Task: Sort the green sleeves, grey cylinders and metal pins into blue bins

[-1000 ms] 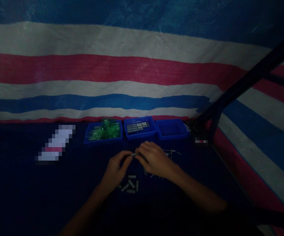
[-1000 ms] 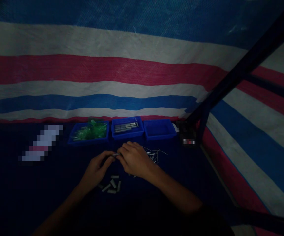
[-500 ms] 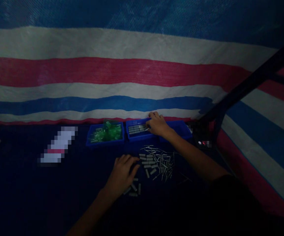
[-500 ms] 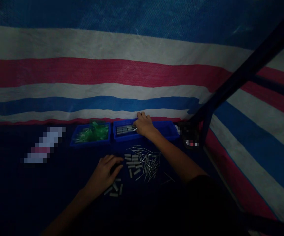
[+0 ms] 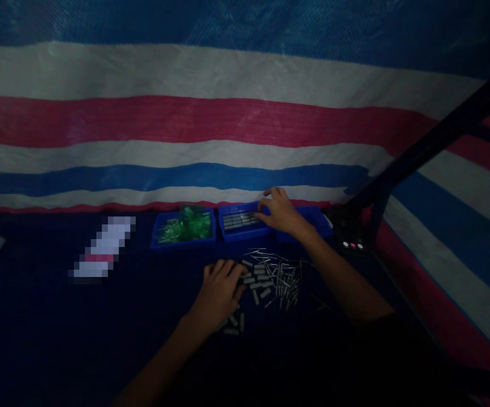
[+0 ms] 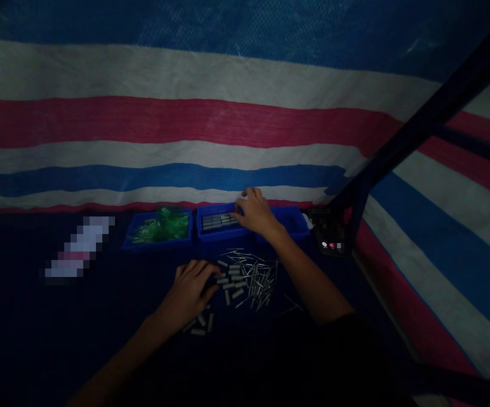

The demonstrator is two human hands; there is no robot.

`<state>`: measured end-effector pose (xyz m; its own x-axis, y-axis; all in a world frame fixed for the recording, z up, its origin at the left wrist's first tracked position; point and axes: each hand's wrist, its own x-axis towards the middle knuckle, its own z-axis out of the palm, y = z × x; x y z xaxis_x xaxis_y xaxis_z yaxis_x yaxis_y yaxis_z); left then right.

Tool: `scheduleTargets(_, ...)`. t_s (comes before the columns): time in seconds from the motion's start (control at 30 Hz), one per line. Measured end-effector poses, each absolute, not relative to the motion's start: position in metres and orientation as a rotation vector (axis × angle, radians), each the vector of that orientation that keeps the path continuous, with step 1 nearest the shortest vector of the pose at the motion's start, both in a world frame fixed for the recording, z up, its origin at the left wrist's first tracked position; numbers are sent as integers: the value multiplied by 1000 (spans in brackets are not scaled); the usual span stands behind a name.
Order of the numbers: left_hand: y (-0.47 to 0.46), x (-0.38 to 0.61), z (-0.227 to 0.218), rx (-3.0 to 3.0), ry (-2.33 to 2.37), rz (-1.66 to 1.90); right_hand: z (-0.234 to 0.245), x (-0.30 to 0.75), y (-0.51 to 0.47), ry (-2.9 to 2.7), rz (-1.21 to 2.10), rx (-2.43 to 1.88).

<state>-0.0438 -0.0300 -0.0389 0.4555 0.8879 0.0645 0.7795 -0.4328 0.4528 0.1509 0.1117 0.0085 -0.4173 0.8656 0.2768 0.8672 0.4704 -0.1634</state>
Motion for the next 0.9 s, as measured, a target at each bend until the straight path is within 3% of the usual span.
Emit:
scheduleTargets(0.13,-26,-46,-42,2340,1389,425,5,156,56,-2046,41,-1331)
scheduleTargets(0.27,-21,-49,-47,2290,1392,482,-13,147,-2,-1985,252,-1215)
scheduleTargets(0.43,-23,-52,-49,2230,1510,555,-23,139,-22,-1860,288,-1203)
scheduleTargets(0.7,-31,-54,-42,1784,1233,917,-29,121,-33,-2175,286,-1139)
scheduleTargets(0.9,-33,-51,-41,1608,1168,978,-26,117,-38,-2232,272,-1051)
